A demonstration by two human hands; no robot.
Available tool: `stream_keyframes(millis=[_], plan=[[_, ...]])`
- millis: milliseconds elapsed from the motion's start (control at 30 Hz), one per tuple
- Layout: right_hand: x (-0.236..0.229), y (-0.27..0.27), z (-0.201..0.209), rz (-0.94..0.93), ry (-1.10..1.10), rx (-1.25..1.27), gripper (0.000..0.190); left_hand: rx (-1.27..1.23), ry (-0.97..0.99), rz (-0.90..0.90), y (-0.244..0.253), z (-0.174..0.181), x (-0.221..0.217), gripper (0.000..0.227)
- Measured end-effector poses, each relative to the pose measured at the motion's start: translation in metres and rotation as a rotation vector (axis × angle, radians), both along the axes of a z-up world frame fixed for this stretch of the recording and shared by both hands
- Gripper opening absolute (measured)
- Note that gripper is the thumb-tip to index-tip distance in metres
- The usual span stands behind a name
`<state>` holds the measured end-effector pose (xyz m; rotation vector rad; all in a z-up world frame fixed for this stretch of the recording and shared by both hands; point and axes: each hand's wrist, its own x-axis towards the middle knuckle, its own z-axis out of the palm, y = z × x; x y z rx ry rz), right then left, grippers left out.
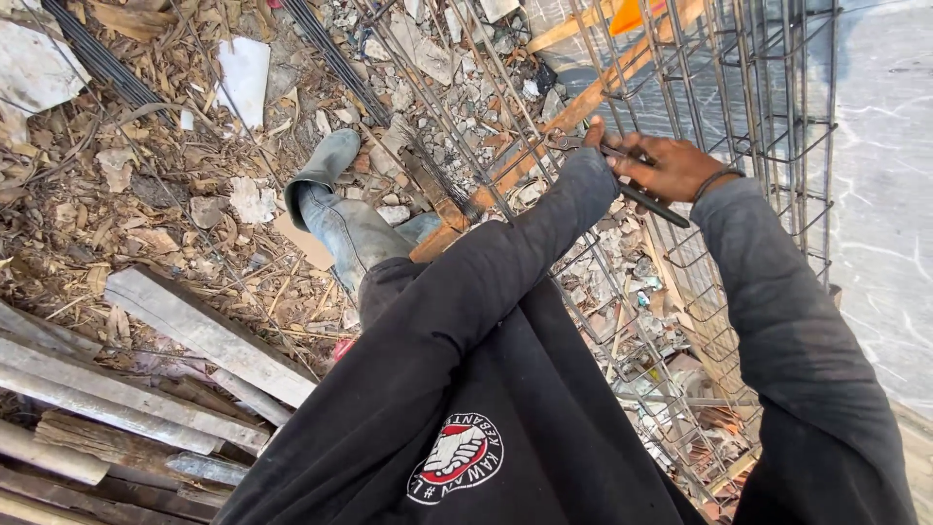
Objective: The person ties wire around rebar intersections with pliers, twisting and cutting the wire to secure a metal frame on the ground.
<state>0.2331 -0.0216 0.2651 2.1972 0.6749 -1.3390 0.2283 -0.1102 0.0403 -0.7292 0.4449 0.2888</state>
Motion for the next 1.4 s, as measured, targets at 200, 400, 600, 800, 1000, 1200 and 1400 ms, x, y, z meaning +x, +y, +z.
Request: stream_keyframes(millis=[200,400,600,800,1000,1200,1400], plan=[[-0.066,-0.046,0.048,1.274,-0.668,0.454,0.056,-0.128,0.213,-0.138,-0.006,0.002,0.018,0.036],[0.012,-0.053,0.024,0.915,-0.397,0.293,0.040,-0.090,0.130,-0.101,0.016,0.026,-0.018,0.044],[0.050,-0.018,0.006,-0.167,-0.106,-0.269,0.077,-0.183,0.126,-0.109,0.051,0.058,-0.058,0.039],[-0.022,-0.032,0.055,1.174,-0.413,0.435,0.056,-0.147,0.221,-0.137,0.025,0.037,-0.017,0.041],[-0.016,-0.042,0.053,1.154,-0.363,0.335,0.059,-0.253,0.211,-0.091,0.032,0.044,-0.027,0.040],[0.050,-0.016,0.025,-0.113,0.027,-0.087,0.060,-0.175,0.132,-0.158,0.070,0.084,-0.079,0.057],[-0.032,0.020,0.078,1.303,-0.349,0.284,0.058,-0.370,0.172,-0.156,0.055,0.054,-0.031,0.071]])
